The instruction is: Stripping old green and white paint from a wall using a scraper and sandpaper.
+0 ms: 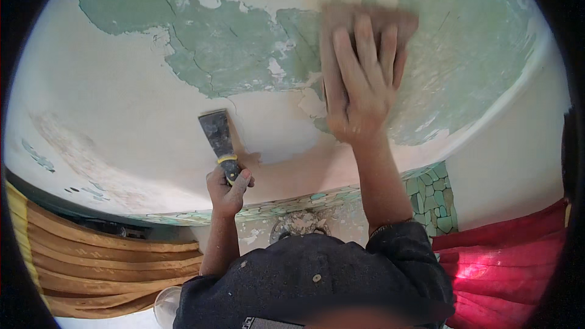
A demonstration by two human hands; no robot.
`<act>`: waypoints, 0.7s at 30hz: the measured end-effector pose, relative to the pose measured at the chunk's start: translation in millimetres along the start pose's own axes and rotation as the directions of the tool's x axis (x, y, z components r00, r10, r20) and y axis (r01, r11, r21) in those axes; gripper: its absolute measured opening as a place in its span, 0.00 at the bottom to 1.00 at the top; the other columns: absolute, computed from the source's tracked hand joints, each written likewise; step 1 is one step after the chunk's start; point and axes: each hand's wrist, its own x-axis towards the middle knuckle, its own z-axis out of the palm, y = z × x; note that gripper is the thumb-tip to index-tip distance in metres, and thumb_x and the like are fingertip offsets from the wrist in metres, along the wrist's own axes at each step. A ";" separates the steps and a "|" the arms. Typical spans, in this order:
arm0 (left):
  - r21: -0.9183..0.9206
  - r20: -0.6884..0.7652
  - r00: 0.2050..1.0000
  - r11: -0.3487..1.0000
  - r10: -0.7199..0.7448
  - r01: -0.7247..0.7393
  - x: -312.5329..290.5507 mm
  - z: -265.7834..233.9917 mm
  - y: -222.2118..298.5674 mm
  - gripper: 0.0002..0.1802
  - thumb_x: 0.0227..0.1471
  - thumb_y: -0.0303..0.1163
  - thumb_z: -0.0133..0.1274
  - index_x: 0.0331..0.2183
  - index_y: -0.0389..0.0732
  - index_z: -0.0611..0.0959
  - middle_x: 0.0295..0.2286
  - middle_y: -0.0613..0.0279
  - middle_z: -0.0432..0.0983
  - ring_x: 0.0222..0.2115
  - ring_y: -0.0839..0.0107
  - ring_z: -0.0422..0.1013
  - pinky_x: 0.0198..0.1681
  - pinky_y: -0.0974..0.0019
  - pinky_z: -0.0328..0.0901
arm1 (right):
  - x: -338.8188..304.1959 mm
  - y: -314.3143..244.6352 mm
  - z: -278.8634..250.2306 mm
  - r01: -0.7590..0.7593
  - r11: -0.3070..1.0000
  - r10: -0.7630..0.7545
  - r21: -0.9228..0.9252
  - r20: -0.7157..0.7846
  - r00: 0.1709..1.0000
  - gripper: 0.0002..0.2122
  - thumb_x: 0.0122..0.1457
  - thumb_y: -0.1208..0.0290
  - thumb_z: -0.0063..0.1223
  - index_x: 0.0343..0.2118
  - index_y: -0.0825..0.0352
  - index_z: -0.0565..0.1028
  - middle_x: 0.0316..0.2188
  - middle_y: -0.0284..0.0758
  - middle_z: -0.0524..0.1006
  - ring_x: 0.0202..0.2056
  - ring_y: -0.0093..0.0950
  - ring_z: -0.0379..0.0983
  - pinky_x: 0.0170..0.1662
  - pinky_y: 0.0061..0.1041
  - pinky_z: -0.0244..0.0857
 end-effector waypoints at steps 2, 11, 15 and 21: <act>0.016 0.008 1.000 1.000 0.011 -0.011 -3.1 -4.1 0.8 0.12 0.52 0.34 0.59 0.29 0.35 0.75 0.17 0.59 0.74 0.16 0.76 0.68 0.19 0.73 0.61 | -56.9 -0.3 4.2 -0.045 0.999 0.045 0.010 0.053 0.998 0.18 0.58 0.69 0.47 0.49 0.72 0.75 0.57 0.49 0.68 0.65 0.55 0.50 0.66 0.51 0.33; -0.005 -0.006 0.999 0.999 -0.043 0.043 -11.6 -1.4 1.9 0.11 0.52 0.33 0.58 0.30 0.35 0.76 0.17 0.60 0.74 0.15 0.76 0.67 0.19 0.74 0.61 | -180.0 8.3 8.2 -0.178 0.984 0.170 0.027 0.178 0.969 0.16 0.54 0.67 0.54 0.46 0.65 0.79 0.58 0.46 0.68 0.64 0.53 0.51 0.65 0.53 0.35; -0.024 0.028 0.996 0.996 -0.080 0.081 -9.1 1.8 3.2 0.11 0.53 0.31 0.58 0.28 0.33 0.76 0.18 0.62 0.73 0.19 0.75 0.71 0.24 0.71 0.67 | -45.7 7.6 -1.0 -0.007 0.999 0.012 -0.039 0.124 0.992 0.21 0.57 0.66 0.48 0.52 0.70 0.74 0.59 0.50 0.66 0.65 0.56 0.46 0.66 0.50 0.30; -0.044 0.064 0.998 0.999 -0.012 0.014 -2.4 8.3 -0.1 0.13 0.52 0.34 0.59 0.31 0.35 0.76 0.18 0.58 0.75 0.15 0.76 0.67 0.18 0.73 0.60 | 28.1 6.4 -14.9 0.036 0.996 -0.036 -0.087 0.010 0.999 0.18 0.61 0.71 0.46 0.53 0.71 0.74 0.59 0.49 0.67 0.64 0.52 0.53 0.66 0.44 0.39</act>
